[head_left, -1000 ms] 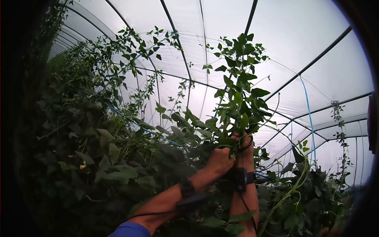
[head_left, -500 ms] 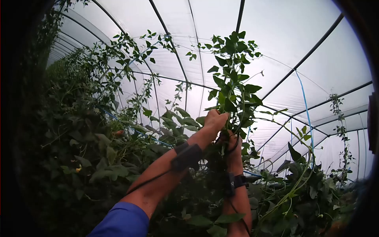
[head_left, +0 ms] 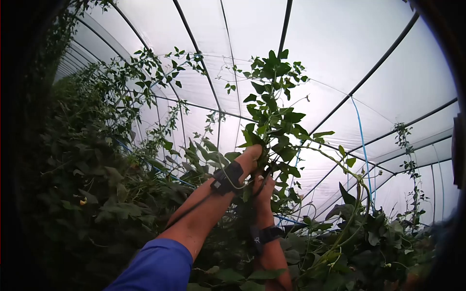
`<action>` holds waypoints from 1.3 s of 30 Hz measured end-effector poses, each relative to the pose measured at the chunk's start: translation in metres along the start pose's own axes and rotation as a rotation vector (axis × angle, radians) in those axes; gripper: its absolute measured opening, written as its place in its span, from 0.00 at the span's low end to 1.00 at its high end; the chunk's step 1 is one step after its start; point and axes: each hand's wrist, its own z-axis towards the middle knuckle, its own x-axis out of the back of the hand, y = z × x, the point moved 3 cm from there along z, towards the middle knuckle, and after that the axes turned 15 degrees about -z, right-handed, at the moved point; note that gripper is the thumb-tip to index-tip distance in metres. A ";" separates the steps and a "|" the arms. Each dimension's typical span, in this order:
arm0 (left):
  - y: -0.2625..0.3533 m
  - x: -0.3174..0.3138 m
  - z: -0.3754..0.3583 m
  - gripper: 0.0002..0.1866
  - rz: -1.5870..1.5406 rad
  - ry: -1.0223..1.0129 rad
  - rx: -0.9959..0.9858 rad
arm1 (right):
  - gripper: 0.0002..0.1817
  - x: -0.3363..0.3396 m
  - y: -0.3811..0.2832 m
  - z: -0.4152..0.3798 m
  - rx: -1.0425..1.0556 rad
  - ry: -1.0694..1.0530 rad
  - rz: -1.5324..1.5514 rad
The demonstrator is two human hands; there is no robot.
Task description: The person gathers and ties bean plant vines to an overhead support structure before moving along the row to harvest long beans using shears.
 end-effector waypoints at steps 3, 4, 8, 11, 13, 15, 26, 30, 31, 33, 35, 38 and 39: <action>-0.021 0.046 0.071 0.10 0.524 -0.281 -0.227 | 0.12 0.002 -0.008 -0.010 -0.032 0.069 0.006; -0.024 0.055 0.082 0.12 0.563 -0.362 -0.274 | 0.12 0.002 -0.009 -0.012 -0.020 0.122 -0.008; -0.018 0.073 0.024 0.17 0.602 -0.477 -0.438 | 0.12 0.001 -0.030 -0.024 0.036 0.173 0.063; -0.010 0.070 -0.008 0.18 0.262 -0.469 -0.190 | 0.12 -0.001 -0.036 -0.028 -0.021 0.171 0.067; -0.015 0.074 -0.020 0.19 -0.082 -0.442 0.071 | 0.13 0.001 -0.045 -0.032 -0.050 0.158 0.097; -0.028 0.098 -0.004 0.19 0.054 -0.408 0.000 | 0.12 0.007 -0.059 -0.039 -0.090 0.143 0.029; -0.023 0.128 -0.039 0.10 0.742 -0.402 -0.605 | 0.10 0.006 -0.082 -0.089 -0.048 0.108 -0.079; -0.008 0.098 -0.098 0.09 0.604 -0.447 -0.533 | 0.13 0.007 -0.078 -0.110 0.038 0.083 -0.225; -0.010 0.105 -0.098 0.08 0.443 -0.391 -0.483 | 0.13 0.004 -0.077 -0.120 0.034 0.079 -0.220; -0.028 0.132 -0.097 0.08 0.122 -0.267 -0.373 | 0.17 -0.002 -0.078 -0.148 0.154 0.033 -0.101; -0.047 0.148 -0.094 0.09 -0.222 -0.146 -0.271 | 0.18 -0.002 -0.069 -0.145 0.167 -0.046 -0.130; -0.022 0.125 -0.107 0.10 -0.547 -0.547 0.154 | 0.19 0.015 -0.075 -0.126 0.145 -0.112 -0.125; -0.027 0.141 -0.089 0.17 -0.441 -0.606 0.129 | 0.18 0.021 -0.056 -0.135 0.178 -0.058 -0.218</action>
